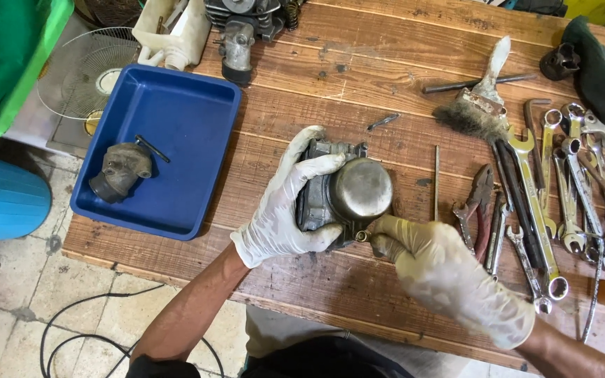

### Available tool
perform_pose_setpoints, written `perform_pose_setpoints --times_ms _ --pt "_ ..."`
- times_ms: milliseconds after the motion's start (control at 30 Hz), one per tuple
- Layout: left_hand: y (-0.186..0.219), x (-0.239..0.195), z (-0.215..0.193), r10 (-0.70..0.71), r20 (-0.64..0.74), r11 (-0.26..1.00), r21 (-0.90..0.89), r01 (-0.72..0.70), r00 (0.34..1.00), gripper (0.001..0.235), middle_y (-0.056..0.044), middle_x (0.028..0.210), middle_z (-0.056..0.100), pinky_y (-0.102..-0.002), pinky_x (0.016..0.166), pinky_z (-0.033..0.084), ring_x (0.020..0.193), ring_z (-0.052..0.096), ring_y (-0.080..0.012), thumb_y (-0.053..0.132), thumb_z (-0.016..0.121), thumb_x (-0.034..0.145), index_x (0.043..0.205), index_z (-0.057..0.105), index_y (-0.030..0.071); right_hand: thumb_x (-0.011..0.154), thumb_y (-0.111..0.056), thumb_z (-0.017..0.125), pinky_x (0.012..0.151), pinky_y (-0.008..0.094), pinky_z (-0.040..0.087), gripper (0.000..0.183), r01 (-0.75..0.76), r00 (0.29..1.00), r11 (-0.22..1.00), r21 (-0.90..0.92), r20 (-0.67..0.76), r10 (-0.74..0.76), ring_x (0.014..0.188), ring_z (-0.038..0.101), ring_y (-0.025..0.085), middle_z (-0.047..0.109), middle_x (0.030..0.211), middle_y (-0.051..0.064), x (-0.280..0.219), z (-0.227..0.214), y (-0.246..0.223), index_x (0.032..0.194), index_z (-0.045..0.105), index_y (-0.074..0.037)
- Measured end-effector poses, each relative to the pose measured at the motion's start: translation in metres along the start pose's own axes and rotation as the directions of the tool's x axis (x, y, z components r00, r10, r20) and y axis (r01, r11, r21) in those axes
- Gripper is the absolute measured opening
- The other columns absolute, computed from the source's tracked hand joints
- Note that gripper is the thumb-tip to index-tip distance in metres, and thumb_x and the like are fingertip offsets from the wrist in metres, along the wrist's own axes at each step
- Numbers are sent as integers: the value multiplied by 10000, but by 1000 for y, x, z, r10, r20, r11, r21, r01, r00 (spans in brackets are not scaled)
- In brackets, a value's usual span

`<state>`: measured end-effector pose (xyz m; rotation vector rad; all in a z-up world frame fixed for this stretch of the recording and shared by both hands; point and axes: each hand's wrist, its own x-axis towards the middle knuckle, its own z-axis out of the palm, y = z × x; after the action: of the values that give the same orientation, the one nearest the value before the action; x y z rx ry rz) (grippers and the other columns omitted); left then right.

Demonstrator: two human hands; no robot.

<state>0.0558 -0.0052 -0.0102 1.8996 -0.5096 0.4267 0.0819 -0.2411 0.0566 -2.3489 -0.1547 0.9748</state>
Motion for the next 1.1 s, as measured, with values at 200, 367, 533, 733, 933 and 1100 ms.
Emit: perform_pose_setpoints --times_ms 200,367,533,733,933,1100 --pt "-1 -1 2 25 -33 1000 -3 -25 999 731 -281 1660 241 -638 1314 329 1586 328 -498 510 700 883 1490 443 194 952 -225 634 676 257 476 195 21 991 999 44 -137 -15 659 559 95 661 691 -71 -4 24 7 1019 817 -240" --pt "-2 -1 2 29 -32 1000 10 -29 999 733 -275 1652 256 -640 1322 310 1586 314 -502 457 724 856 1480 459 175 1017 -214 563 574 302 376 237 40 987 981 191 -159 -9 589 419 114 500 630 -26 -5 38 14 850 719 -153" --pt "0 -4 3 36 -74 999 29 -33 997 738 -269 1651 249 -654 1335 309 1588 316 -496 471 710 871 1494 433 189 1021 -102 572 567 286 414 225 139 983 859 492 -172 -60 610 508 125 598 688 13 -5 56 15 853 718 -69" --pt "3 -8 5 60 -189 997 65 -49 980 750 -299 1590 346 -669 1329 318 1581 289 -489 556 658 890 1479 425 154 1002 -27 597 674 288 512 135 93 995 542 835 -94 -25 738 633 198 721 886 122 5 66 32 1051 709 30" --pt "1 -7 4 43 -151 998 61 -34 988 768 -280 1592 358 -669 1318 307 1597 251 -485 578 648 899 1497 432 149 927 -433 641 459 336 391 346 239 969 782 576 -196 -151 499 435 168 566 635 47 -14 -2 35 884 641 -90" --pt "3 -2 -4 35 -99 999 -19 -37 994 728 -160 1526 536 -700 1354 205 1621 208 -458 550 653 922 1481 466 124 1051 -173 606 625 333 495 123 51 966 907 419 -252 62 712 531 207 597 914 80 -1 -36 -14 1126 622 -78"
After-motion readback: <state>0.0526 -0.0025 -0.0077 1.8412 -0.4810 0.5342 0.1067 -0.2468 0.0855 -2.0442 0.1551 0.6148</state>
